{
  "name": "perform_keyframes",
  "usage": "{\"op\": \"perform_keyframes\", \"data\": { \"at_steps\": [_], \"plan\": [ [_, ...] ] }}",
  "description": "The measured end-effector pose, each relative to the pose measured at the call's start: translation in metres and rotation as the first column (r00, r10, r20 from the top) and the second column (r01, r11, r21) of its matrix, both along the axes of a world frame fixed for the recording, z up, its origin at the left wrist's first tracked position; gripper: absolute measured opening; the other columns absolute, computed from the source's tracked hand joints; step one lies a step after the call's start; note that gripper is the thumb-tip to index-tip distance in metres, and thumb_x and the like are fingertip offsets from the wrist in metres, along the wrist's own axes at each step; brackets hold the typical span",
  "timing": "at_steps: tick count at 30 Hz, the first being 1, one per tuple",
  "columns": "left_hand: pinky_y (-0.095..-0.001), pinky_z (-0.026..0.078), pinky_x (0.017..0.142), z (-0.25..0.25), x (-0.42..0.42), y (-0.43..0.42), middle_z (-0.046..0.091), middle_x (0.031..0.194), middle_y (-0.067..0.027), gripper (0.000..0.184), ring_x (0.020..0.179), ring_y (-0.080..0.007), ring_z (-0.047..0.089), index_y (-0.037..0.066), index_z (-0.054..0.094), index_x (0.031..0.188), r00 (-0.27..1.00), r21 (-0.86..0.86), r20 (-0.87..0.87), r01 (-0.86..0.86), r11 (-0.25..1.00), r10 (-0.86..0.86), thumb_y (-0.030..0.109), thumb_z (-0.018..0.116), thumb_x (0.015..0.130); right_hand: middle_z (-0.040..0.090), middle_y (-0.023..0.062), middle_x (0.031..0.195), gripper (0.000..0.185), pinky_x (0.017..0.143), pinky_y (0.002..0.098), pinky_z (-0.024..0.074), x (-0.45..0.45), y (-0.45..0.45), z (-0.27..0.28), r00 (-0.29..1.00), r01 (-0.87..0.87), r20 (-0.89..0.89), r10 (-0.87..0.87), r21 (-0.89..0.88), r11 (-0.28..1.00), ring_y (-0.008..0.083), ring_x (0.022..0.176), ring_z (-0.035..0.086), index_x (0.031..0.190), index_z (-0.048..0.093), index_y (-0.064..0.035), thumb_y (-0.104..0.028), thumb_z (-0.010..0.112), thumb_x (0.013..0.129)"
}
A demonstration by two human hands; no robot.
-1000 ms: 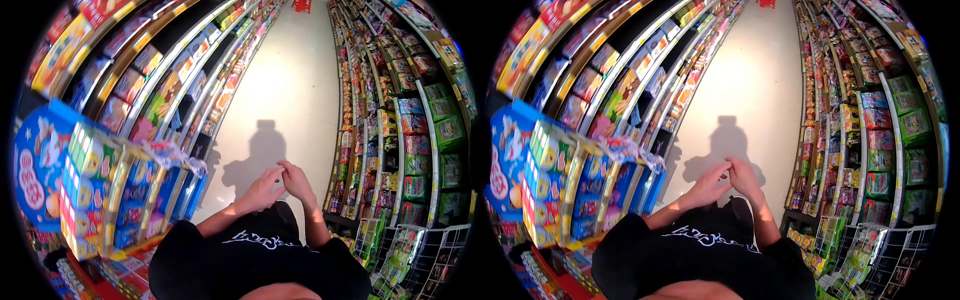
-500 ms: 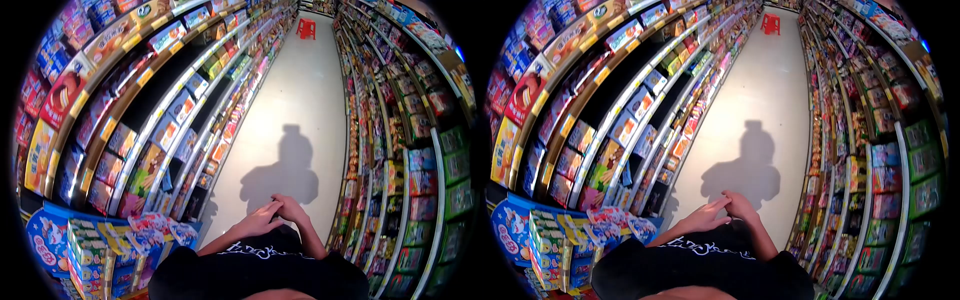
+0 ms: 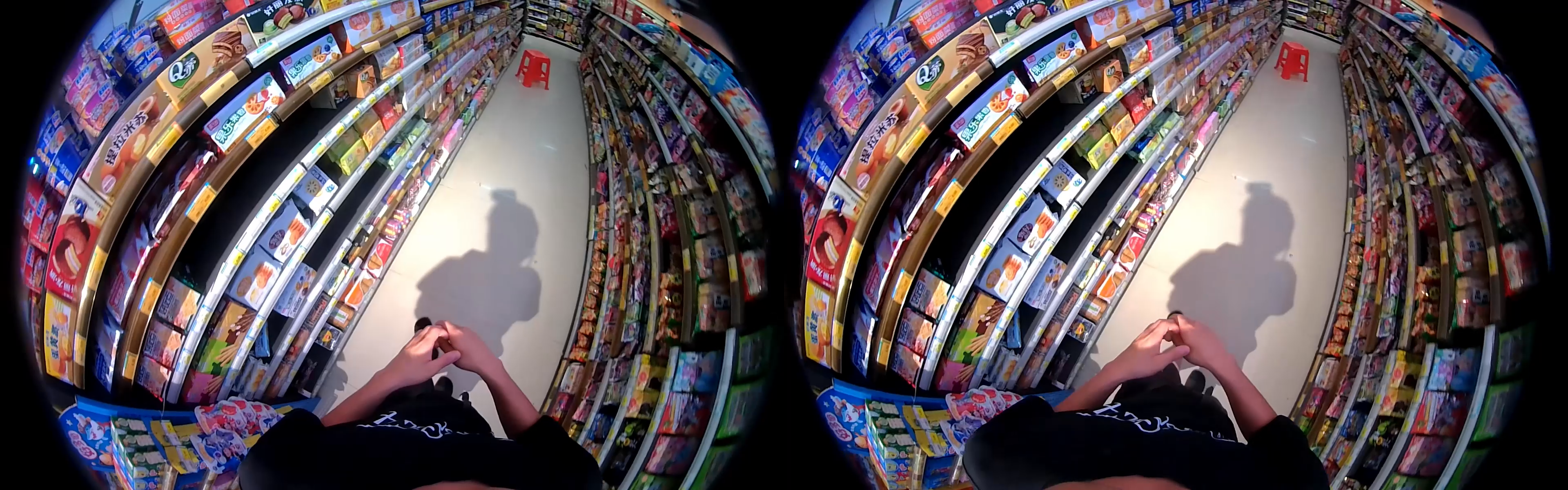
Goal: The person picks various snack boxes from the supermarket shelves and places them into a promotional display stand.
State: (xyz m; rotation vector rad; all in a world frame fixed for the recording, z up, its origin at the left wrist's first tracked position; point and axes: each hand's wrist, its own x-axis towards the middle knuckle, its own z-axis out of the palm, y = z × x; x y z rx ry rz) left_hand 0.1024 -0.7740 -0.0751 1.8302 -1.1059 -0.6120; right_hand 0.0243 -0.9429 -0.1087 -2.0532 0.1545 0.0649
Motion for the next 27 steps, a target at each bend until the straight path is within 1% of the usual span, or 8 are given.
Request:
{"op": "perform_keyframes", "data": {
  "at_steps": [5,8,14,20,22,25,26,27],
  "plan": [
    [-0.0399,0.051,0.1,-0.028,0.093,-0.038,0.062,0.123,-0.0147,0.034,0.112,-0.0275,0.064,0.002,0.062,0.115,0.996,-0.057,-0.026,-0.091,0.994,0.089,0.025,0.076,0.095,0.07,0.0226,0.108,0.036,0.086,0.045,0.053,0.102,-0.046,-0.007,0.983,-0.169,-0.096,0.158,-0.125,0.978,0.0421,0.101,0.068,0.121,0.06,-0.0022,-0.018,0.065,0.089],
    [-0.0394,0.051,0.099,-0.031,0.155,-0.076,0.06,0.121,-0.0132,0.032,0.109,-0.0243,0.064,0.002,0.062,0.111,0.914,0.025,-0.383,-0.134,0.991,0.133,0.026,0.076,0.095,0.07,0.0232,0.11,0.038,0.089,0.0454,0.053,0.169,-0.08,0.002,0.979,-0.185,-0.112,0.172,-0.121,0.975,0.0428,0.105,0.067,0.12,0.059,-0.0021,-0.021,0.068,0.088],
    [-0.0375,0.055,0.089,0.013,0.288,-0.15,0.057,0.116,-0.0157,0.035,0.101,-0.0259,0.067,0.004,0.056,0.117,0.992,0.03,-0.064,-0.104,0.994,0.106,0.03,0.072,0.098,0.067,0.0262,0.117,0.043,0.093,0.0472,0.0526,0.296,-0.151,0.024,0.997,-0.079,-0.006,0.079,-0.052,0.995,0.0454,0.111,0.064,0.119,0.058,0.0,-0.029,0.071,0.091],
    [-0.0401,0.053,0.092,0.019,0.384,-0.185,0.057,0.113,-0.0176,0.035,0.102,-0.0296,0.066,0.003,0.058,0.12,0.989,-0.163,-0.054,-0.148,0.975,0.141,0.032,0.066,0.101,0.063,0.0232,0.128,0.066,0.094,0.0428,0.0541,0.407,-0.186,0.023,0.953,-0.024,0.297,0.054,-0.104,0.994,0.0381,0.115,0.065,0.147,0.044,-0.0014,-0.013,0.073,0.089],
    [-0.04,0.051,0.087,0.006,0.415,-0.188,0.059,0.108,-0.0177,0.03,0.096,-0.0282,0.064,0.0,0.061,0.118,0.962,-0.172,0.162,-0.19,0.967,0.218,0.024,0.065,0.102,0.06,0.0208,0.132,0.069,0.093,0.0427,0.0543,0.448,-0.193,0.012,0.899,-0.072,0.428,0.093,-0.063,0.995,0.0362,0.116,0.065,0.149,0.042,-0.0023,-0.011,0.074,0.088],
    [-0.0412,0.051,0.09,0.005,0.465,-0.195,0.061,0.111,-0.0197,0.037,0.102,-0.0329,0.062,-0.001,0.061,0.121,0.867,-0.276,0.16,-0.419,0.865,0.472,0.025,0.073,0.096,0.056,0.0214,0.134,0.072,0.096,0.0393,0.0544,0.518,-0.198,0.005,0.913,-0.046,0.403,0.068,-0.066,0.997,0.0312,0.115,0.063,0.152,0.039,-0.0014,-0.008,0.073,0.089],
    [-0.0456,0.048,0.098,0.009,0.485,-0.197,0.062,0.118,-0.0232,0.046,0.113,-0.0404,0.061,-0.002,0.058,0.129,0.809,-0.273,0.171,-0.51,0.816,0.562,0.028,0.071,0.096,0.055,0.0221,0.134,0.072,0.096,0.0386,0.0543,0.543,-0.202,0.004,0.905,-0.03,0.422,0.057,-0.071,0.997,0.0306,0.115,0.063,0.153,0.039,-0.0011,-0.007,0.072,0.089],
    [-0.0454,0.048,0.1,0.018,0.502,-0.2,0.062,0.122,-0.0241,0.048,0.115,-0.0412,0.061,-0.002,0.058,0.131,0.753,-0.275,0.16,-0.587,0.762,0.638,0.027,0.071,0.096,0.053,0.0237,0.137,0.07,0.098,0.0384,0.0544,0.567,-0.205,-0.001,0.935,-0.063,0.353,0.036,0.067,0.996,0.0298,0.119,0.062,0.153,0.039,-0.0004,-0.005,0.071,0.091]
  ]
}}
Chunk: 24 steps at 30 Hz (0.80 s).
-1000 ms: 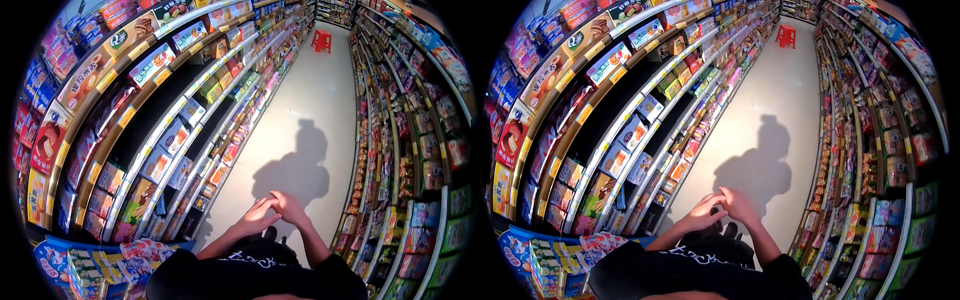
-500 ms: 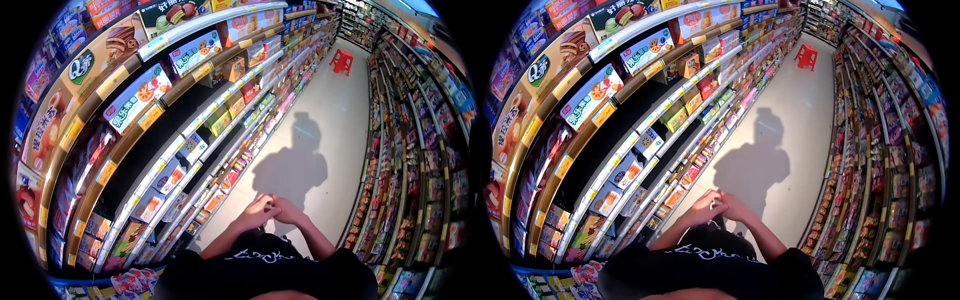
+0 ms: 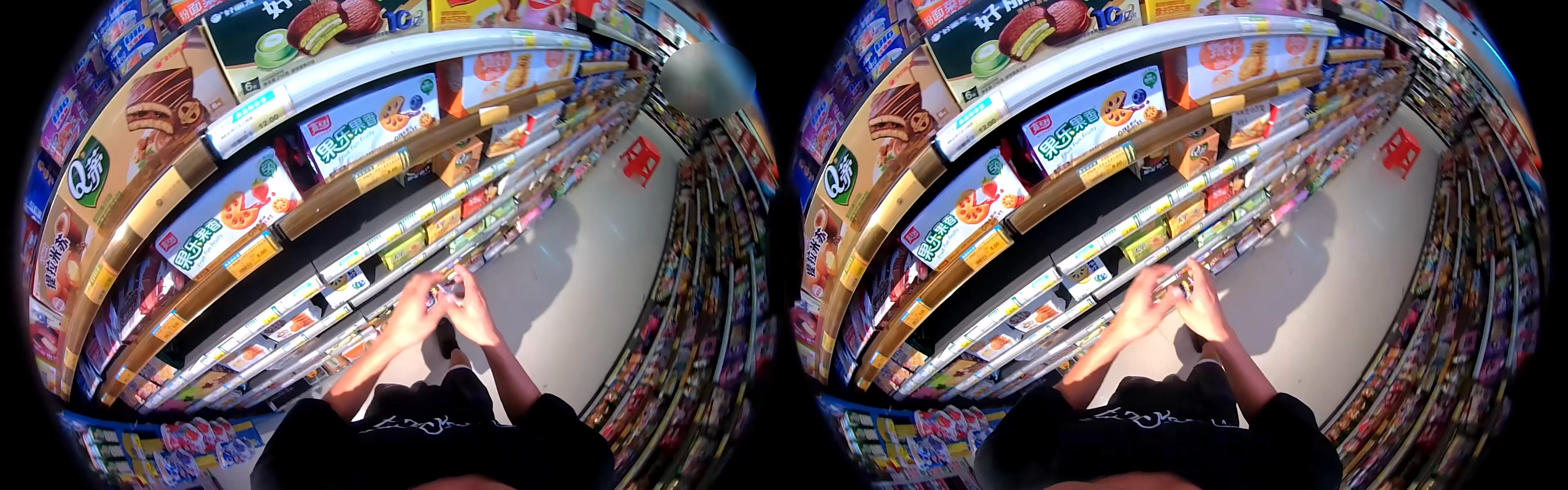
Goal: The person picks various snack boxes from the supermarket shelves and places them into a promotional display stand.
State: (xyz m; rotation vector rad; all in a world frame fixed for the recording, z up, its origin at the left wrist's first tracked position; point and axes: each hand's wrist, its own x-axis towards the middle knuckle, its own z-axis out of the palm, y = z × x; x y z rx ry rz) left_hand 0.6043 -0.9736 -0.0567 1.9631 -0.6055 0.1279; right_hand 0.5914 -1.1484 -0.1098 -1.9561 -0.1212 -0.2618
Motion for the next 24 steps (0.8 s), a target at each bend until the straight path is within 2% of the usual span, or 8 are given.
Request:
{"op": "perform_keyframes", "data": {
  "at_steps": [1,4,7,8,11,13,15,24],
  "plan": [
    [-0.0451,0.048,0.101,0.01,0.019,-0.003,0.062,0.126,-0.025,0.049,0.118,-0.0421,0.06,-0.003,0.057,0.133,0.995,-0.008,-0.009,-0.097,0.995,0.097,0.026,0.071,0.096,0.053,0.0254,0.139,0.071,0.106,0.0452,0.0462,0.02,0.0,0.016,0.999,-0.012,0.032,0.011,0.043,0.999,0.0388,0.126,0.056,0.149,0.04,0.0021,-0.012,0.075,0.089],
    [-0.0458,0.047,0.104,0.032,0.079,-0.012,0.061,0.126,-0.0266,0.053,0.121,-0.043,0.059,-0.004,0.054,0.137,0.961,-0.061,0.018,-0.275,0.959,0.277,0.023,0.071,0.096,0.052,0.026,0.14,0.072,0.105,0.0442,0.0474,0.082,-0.001,0.042,0.995,-0.013,0.103,0.007,0.065,0.998,0.0397,0.127,0.056,0.149,0.039,0.0029,-0.007,0.075,0.088],
    [-0.0479,0.046,0.105,0.041,0.139,-0.025,0.06,0.126,-0.0287,0.056,0.125,-0.045,0.055,-0.004,0.05,0.142,0.876,-0.073,0.096,-0.467,0.881,0.472,0.024,0.068,0.097,0.038,0.0319,0.155,0.076,0.12,0.048,0.0346,0.145,-0.001,0.051,0.984,-0.079,0.159,0.082,-0.023,0.997,0.0457,0.145,0.039,0.153,0.031,0.0071,-0.005,0.071,0.09],
    [-0.0503,0.048,0.1,0.049,0.155,-0.027,0.063,0.121,-0.0316,0.055,0.118,-0.0488,0.059,-0.005,0.051,0.139,0.825,0.134,0.049,-0.564,0.815,0.563,0.026,0.067,0.097,0.034,0.0251,0.159,0.082,0.102,0.0426,0.0515,0.164,-0.002,0.051,0.952,-0.094,0.281,0.12,-0.105,0.99,0.0385,0.133,0.053,0.158,0.025,0.001,-0.002,0.07,0.09],
    [-0.0518,0.053,0.09,0.056,0.201,-0.03,0.068,0.113,-0.0299,0.041,0.103,-0.0475,0.066,0.003,0.065,0.126,0.806,0.282,-0.174,-0.51,0.813,0.566,0.035,0.059,0.101,0.031,0.0257,0.16,0.084,0.101,0.0437,0.0515,0.206,0.0,0.068,0.905,-0.155,0.38,0.19,-0.12,0.981,0.0391,0.135,0.05,0.159,0.022,0.0,0.001,0.069,0.089],
    [-0.0465,0.054,0.087,0.008,0.232,-0.026,0.072,0.108,-0.0231,0.035,0.101,-0.0416,0.069,0.002,0.066,0.123,0.856,0.211,0.144,-0.517,0.829,0.497,0.03,0.055,0.104,0.036,0.0255,0.153,0.079,0.102,0.0443,0.0509,0.225,0.002,0.076,0.907,-0.226,0.351,0.231,-0.056,0.973,0.0373,0.13,0.05,0.156,0.028,0.0012,0.002,0.069,0.088],
    [-0.046,0.053,0.091,0.011,0.238,-0.025,0.072,0.11,-0.0221,0.033,0.103,-0.0402,0.068,0.002,0.067,0.122,0.865,0.3,0.062,-0.493,0.817,0.499,0.026,0.058,0.101,0.037,0.0242,0.149,0.077,0.102,0.0454,0.0503,0.24,-0.001,0.062,0.931,-0.33,0.194,0.308,0.095,0.939,0.0361,0.131,0.049,0.154,0.03,0.0016,0.002,0.069,0.088],
    [-0.046,0.053,0.091,0.023,0.214,-0.024,0.069,0.115,-0.0218,0.032,0.105,-0.0409,0.066,0.001,0.067,0.12,0.779,0.072,0.226,-0.612,0.788,0.585,0.019,0.069,0.094,0.053,0.0212,0.136,0.078,0.095,0.0404,0.0485,0.229,-0.001,0.056,0.891,-0.432,0.288,0.351,0.296,0.852,0.0287,0.119,0.056,0.157,0.019,0.0018,0.002,0.065,0.093]
  ]
}}
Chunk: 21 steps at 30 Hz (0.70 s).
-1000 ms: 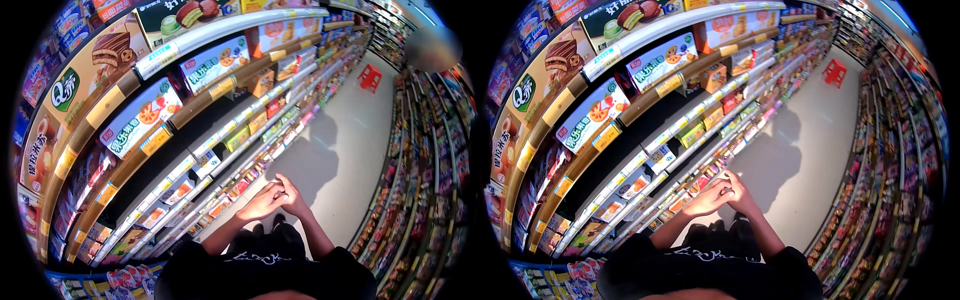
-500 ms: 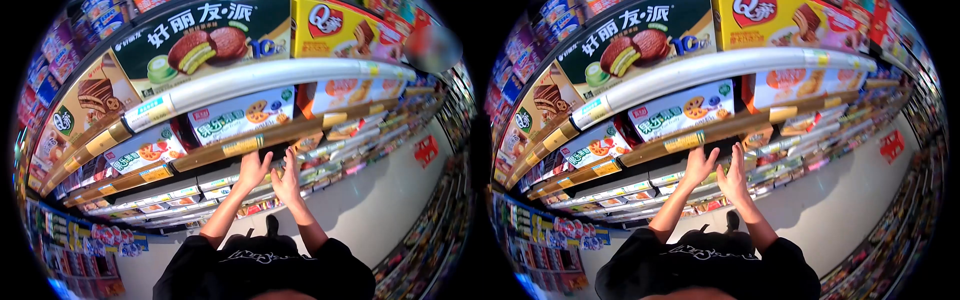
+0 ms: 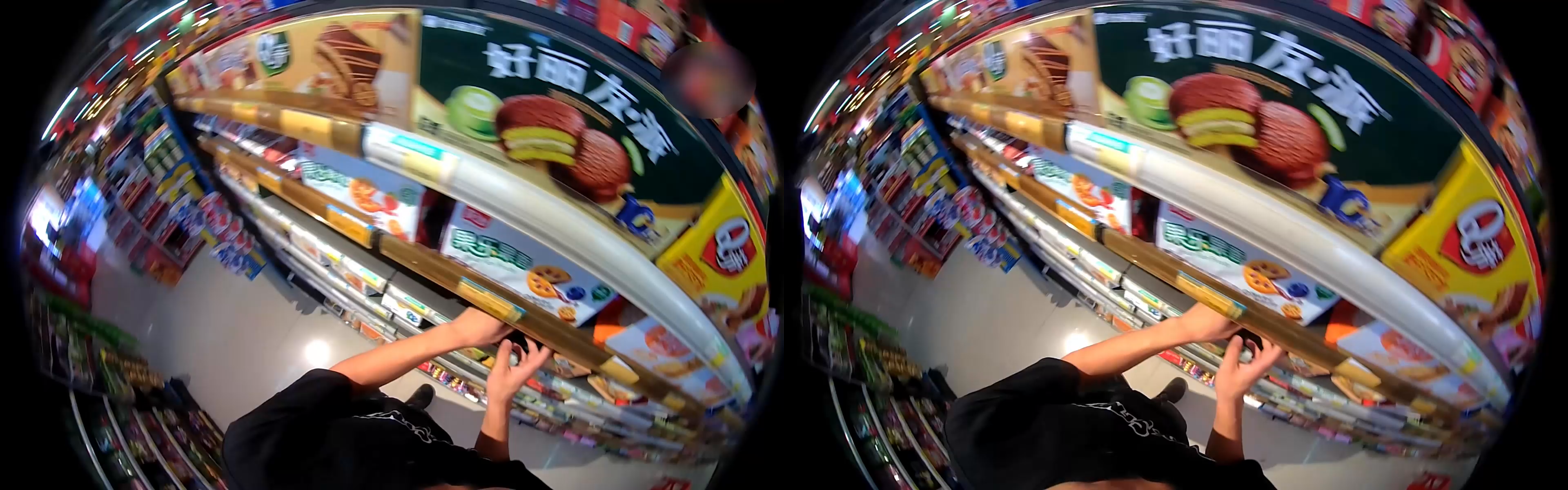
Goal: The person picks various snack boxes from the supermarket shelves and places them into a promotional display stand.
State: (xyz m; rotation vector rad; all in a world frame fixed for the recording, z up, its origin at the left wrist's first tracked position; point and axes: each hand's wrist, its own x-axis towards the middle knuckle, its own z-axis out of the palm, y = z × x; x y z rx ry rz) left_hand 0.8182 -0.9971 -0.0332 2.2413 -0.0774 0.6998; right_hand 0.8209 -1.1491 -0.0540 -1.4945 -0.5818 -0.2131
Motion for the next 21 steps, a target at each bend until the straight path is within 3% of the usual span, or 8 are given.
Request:
{"op": "perform_keyframes", "data": {
  "at_steps": [5,7,8,9,11,12,15,21],
  "plan": [
    [-0.0463,0.054,0.09,0.004,-0.02,0.016,0.067,0.114,-0.0223,0.034,0.104,-0.0422,0.065,0.003,0.064,0.124,0.998,-0.081,0.038,0.043,0.996,-0.04,0.021,0.069,0.096,0.056,0.0171,0.137,0.057,0.097,0.0372,0.0483,0.023,0.007,-0.007,0.997,-0.072,-0.014,0.072,-0.014,0.997,0.0246,0.118,0.059,0.147,0.038,0.0012,-0.004,0.067,0.098],
    [-0.0465,0.054,0.09,-0.003,-0.028,0.022,0.067,0.116,-0.0224,0.033,0.105,-0.0424,0.065,0.003,0.064,0.124,0.985,-0.156,0.169,0.065,0.986,-0.038,0.02,0.069,0.095,0.056,0.018,0.136,0.052,0.098,0.0384,0.049,0.024,0.018,-0.005,0.998,-0.027,0.055,0.031,-0.068,0.997,0.0256,0.116,0.059,0.144,0.043,0.0019,-0.006,0.067,0.098],
    [-0.0475,0.055,0.09,-0.015,-0.035,0.03,0.067,0.115,-0.0233,0.039,0.107,-0.0431,0.064,0.002,0.061,0.127,0.998,-0.169,-0.02,0.054,0.984,-0.058,0.019,0.071,0.094,0.056,0.0184,0.134,0.049,0.097,0.039,0.0496,0.016,0.023,0.0,0.999,-0.018,0.04,0.022,-0.092,0.996,0.0263,0.116,0.06,0.141,0.046,0.003,-0.007,0.067,0.099],
    [-0.0497,0.055,0.09,-0.027,-0.043,0.036,0.058,0.128,-0.0287,0.057,0.108,-0.0466,0.062,0.0,0.049,0.138,0.999,-0.102,-0.053,-0.004,0.995,-0.002,0.02,0.075,0.091,0.052,0.0195,0.14,0.048,0.096,0.04,0.0506,0.009,0.028,0.003,0.998,-0.063,0.002,0.064,-0.113,0.992,0.0276,0.115,0.06,0.141,0.045,0.0045,-0.005,0.066,0.099],
    [-0.0517,0.054,0.085,-0.007,-0.083,0.034,0.046,0.134,-0.0319,0.073,0.106,-0.0488,0.06,-0.001,0.038,0.144,0.986,-0.215,0.013,-0.157,0.964,0.164,0.021,0.077,0.087,0.044,0.0201,0.148,0.048,0.096,0.0413,0.0513,-0.017,0.044,0.011,0.996,-0.063,0.045,0.071,-0.154,0.986,0.0286,0.118,0.058,0.141,0.045,0.0054,-0.003,0.064,0.099],
    [-0.0521,0.053,0.087,-0.001,-0.1,0.042,0.038,0.136,-0.0308,0.082,0.107,-0.0502,0.058,0.001,0.029,0.149,0.991,-0.285,-0.091,-0.124,0.95,0.102,0.018,0.077,0.085,0.041,0.021,0.148,0.047,0.099,0.0423,0.0507,-0.036,0.054,0.017,0.99,-0.037,0.13,0.059,-0.171,0.985,0.0314,0.121,0.057,0.14,0.045,0.0065,-0.002,0.063,0.098],
    [-0.0456,0.053,0.093,-0.012,-0.145,0.058,0.037,0.132,-0.0258,0.085,0.109,-0.0448,0.059,0.0,0.032,0.15,0.974,-0.28,0.13,-0.142,0.949,0.184,0.015,0.077,0.079,0.037,0.0235,0.154,0.047,0.107,0.0473,0.0473,-0.089,0.083,0.013,0.905,0.045,0.421,0.055,-0.224,0.974,0.0392,0.139,0.047,0.141,0.045,0.0058,0.0,0.059,0.096],
    [-0.0414,0.044,0.107,-0.03,-0.283,0.113,0.041,0.13,-0.0189,0.081,0.122,-0.0378,0.049,0.003,0.043,0.143,0.904,-0.44,0.176,-0.282,0.853,0.39,0.023,0.083,0.075,0.038,0.0229,0.155,0.045,0.115,0.0504,0.041,-0.219,0.161,-0.005,0.896,-0.158,0.398,0.195,-0.123,0.98,0.039,0.144,0.041,0.14,0.046,0.0077,-0.002,0.057,0.098]
  ]
}}
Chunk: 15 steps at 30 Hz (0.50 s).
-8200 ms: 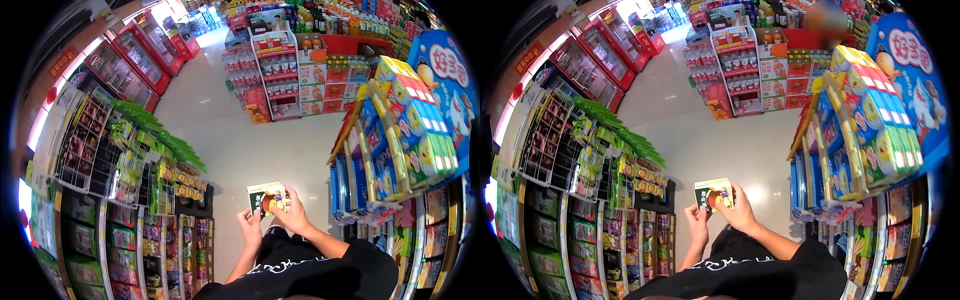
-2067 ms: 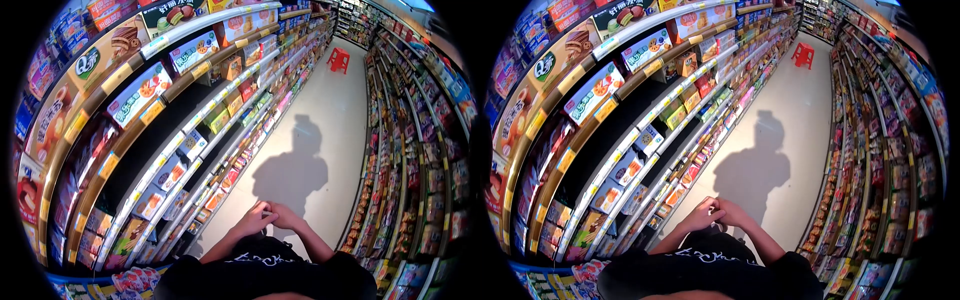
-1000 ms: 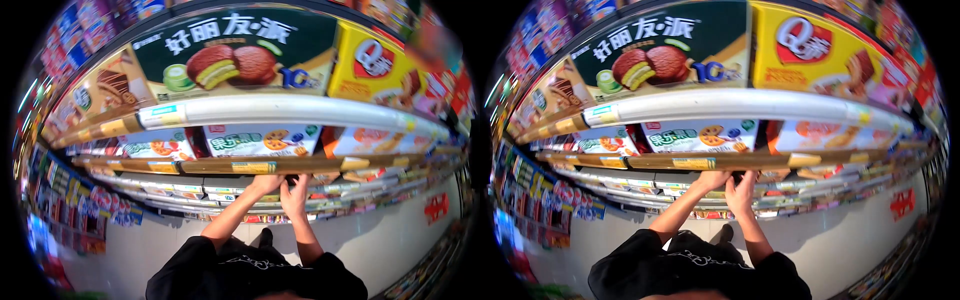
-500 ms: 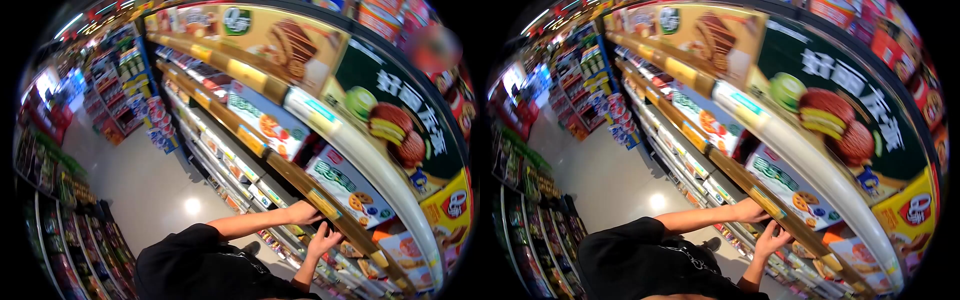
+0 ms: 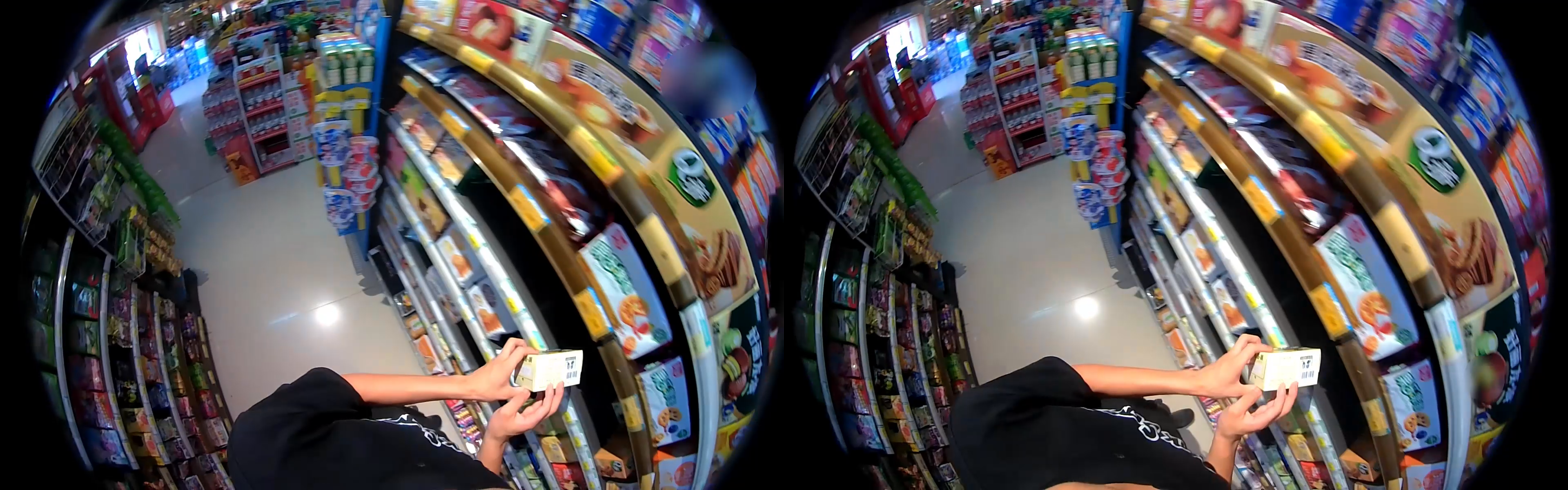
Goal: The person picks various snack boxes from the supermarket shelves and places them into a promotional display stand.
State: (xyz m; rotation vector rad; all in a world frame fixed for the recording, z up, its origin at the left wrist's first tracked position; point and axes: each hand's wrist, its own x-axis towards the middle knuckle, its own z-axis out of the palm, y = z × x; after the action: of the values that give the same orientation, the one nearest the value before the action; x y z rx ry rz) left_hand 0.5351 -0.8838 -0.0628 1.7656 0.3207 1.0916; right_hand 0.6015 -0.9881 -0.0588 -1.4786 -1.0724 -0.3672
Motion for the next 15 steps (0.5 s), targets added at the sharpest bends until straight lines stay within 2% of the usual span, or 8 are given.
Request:
{"op": "perform_keyframes", "data": {
  "at_steps": [3,4,7,8,10,11,14,15],
  "plan": [
    [-0.0417,0.045,0.105,-0.017,-0.077,0.034,0.045,0.125,-0.017,0.079,0.122,-0.0324,0.05,0.001,0.046,0.138,0.992,-0.171,0.048,-0.104,0.98,0.114,0.026,0.084,0.074,0.037,0.0225,0.157,0.05,0.116,0.0501,0.0394,-0.065,0.05,-0.007,0.987,-0.161,-0.022,0.161,-0.012,0.987,0.0378,0.145,0.04,0.144,0.044,0.008,0.0,0.056,0.096],
    [-0.0413,0.047,0.107,-0.027,-0.102,0.043,0.045,0.126,-0.0154,0.079,0.128,-0.0283,0.048,0.001,0.045,0.139,0.99,-0.318,0.002,-0.135,0.939,0.143,0.023,0.086,0.076,0.036,0.0223,0.158,0.053,0.113,0.0482,0.0414,-0.092,0.07,-0.002,0.964,-0.255,-0.063,0.257,0.044,0.966,0.0363,0.139,0.044,0.145,0.042,0.0078,0.001,0.056,0.095],
    [-0.0394,0.048,0.111,-0.036,-0.174,0.065,0.046,0.132,-0.0123,0.078,0.133,-0.0244,0.05,0.004,0.038,0.144,0.93,-0.636,0.219,-0.095,0.766,0.297,0.007,0.085,0.081,0.035,0.0212,0.158,0.056,0.106,0.0439,0.0443,-0.152,0.116,0.006,0.855,-0.494,-0.162,0.493,0.041,0.869,0.0326,0.123,0.05,0.147,0.037,0.0067,0.001,0.058,0.095],
    [-0.0396,0.048,0.112,-0.036,-0.197,0.072,0.048,0.138,-0.0118,0.08,0.134,-0.0242,0.052,0.006,0.034,0.146,0.898,-0.692,0.287,-0.047,0.72,0.334,0.001,0.083,0.083,0.035,0.0214,0.156,0.057,0.106,0.0443,0.044,-0.167,0.129,0.004,0.78,-0.576,-0.26,0.57,0.059,0.815,0.0322,0.126,0.049,0.145,0.038,0.0062,0.001,0.061,0.093],
    [-0.0394,0.048,0.111,-0.037,-0.239,0.087,0.052,0.14,-0.0132,0.079,0.133,-0.0238,0.054,0.005,0.033,0.146,0.809,-0.732,0.395,-0.01,0.682,0.436,-0.002,0.082,0.084,0.037,0.0185,0.153,0.056,0.104,0.042,0.044,-0.203,0.156,0.003,0.705,-0.655,-0.348,0.619,0.018,0.756,0.0296,0.124,0.049,0.143,0.041,0.0045,0.0,0.063,0.092],
    [-0.0393,0.048,0.111,-0.037,-0.258,0.092,0.054,0.138,-0.0128,0.075,0.133,-0.0231,0.054,0.004,0.034,0.145,0.757,-0.712,0.419,-0.069,0.699,0.501,-0.005,0.079,0.085,0.039,0.016,0.15,0.058,0.102,0.0396,0.0439,-0.217,0.17,0.003,0.693,-0.686,-0.33,0.641,-0.026,0.727,0.0271,0.123,0.049,0.143,0.042,0.0026,0.001,0.065,0.091],
    [-0.0373,0.05,0.106,-0.036,-0.309,0.105,0.054,0.139,-0.0125,0.067,0.126,-0.0222,0.058,0.002,0.038,0.145,0.619,-0.737,0.386,-0.238,0.632,0.684,0.006,0.077,0.09,0.043,0.0132,0.138,0.061,0.097,0.0372,0.0462,-0.267,0.212,0.003,0.596,-0.774,-0.45,0.665,-0.099,0.626,0.0245,0.121,0.049,0.141,0.044,0.0009,0.0,0.072,0.087],
    [-0.0361,0.051,0.104,-0.033,-0.322,0.109,0.056,0.136,-0.0113,0.065,0.121,-0.0213,0.06,0.002,0.039,0.145,0.532,-0.759,0.421,-0.236,0.606,0.735,0.008,0.075,0.092,0.044,0.0133,0.134,0.063,0.094,0.0357,0.0483,-0.285,0.229,-0.002,0.466,-0.846,-0.542,0.699,-0.042,0.532,0.0231,0.117,0.052,0.141,0.041,0.0004,-0.001,0.074,0.087]
  ]
}}
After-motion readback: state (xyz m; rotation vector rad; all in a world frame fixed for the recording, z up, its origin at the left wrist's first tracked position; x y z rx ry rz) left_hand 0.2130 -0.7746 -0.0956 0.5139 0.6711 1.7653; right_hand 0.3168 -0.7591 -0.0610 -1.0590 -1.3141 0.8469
